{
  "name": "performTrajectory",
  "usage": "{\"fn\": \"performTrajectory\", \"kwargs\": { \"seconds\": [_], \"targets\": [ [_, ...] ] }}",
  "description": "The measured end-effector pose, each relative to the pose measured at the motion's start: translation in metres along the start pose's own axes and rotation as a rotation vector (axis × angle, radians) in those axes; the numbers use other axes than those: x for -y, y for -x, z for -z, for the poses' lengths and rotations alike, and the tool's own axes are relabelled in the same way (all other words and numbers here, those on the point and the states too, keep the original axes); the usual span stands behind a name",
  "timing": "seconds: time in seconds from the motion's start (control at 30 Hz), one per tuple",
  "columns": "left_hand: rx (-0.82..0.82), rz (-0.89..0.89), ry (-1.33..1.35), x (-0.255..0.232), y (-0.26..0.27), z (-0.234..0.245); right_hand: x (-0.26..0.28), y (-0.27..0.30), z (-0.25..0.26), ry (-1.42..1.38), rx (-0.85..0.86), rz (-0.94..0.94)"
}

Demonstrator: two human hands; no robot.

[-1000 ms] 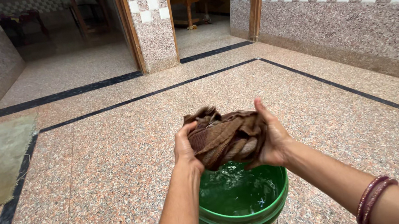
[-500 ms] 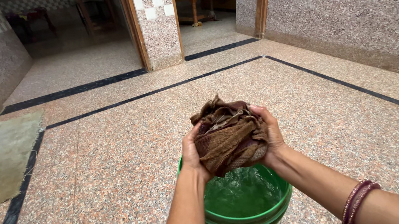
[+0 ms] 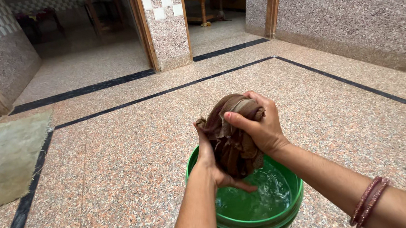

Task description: The person wets a cloth in a green bucket, wrings it out, and then uses it to wipe the tiled floor in a bedroom. The person moves the cloth across the floor surface in a repetitive wiping motion.

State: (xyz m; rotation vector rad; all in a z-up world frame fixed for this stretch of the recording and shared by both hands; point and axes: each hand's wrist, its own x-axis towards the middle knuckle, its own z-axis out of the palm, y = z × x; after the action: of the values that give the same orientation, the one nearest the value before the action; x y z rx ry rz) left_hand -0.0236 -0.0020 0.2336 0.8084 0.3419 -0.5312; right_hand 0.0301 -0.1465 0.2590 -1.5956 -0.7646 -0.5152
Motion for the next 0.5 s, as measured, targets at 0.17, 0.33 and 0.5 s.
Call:
{"fn": "performTrajectory", "kwargs": {
  "seconds": [0.17,0.33,0.5],
  "targets": [
    [0.201,-0.175,0.197,0.008,-0.014,0.002,0.017,-0.008,-0.011,-0.258,-0.025,-0.213],
    [0.184,-0.282,0.231,0.002,-0.018,0.010,0.027,-0.006,-0.017,-0.503,-0.084,-0.436],
    [0.172,-0.399,0.169,-0.010,-0.026,0.014,0.033,-0.005,-0.012,-0.637,-0.104,-0.527]
  ]
}}
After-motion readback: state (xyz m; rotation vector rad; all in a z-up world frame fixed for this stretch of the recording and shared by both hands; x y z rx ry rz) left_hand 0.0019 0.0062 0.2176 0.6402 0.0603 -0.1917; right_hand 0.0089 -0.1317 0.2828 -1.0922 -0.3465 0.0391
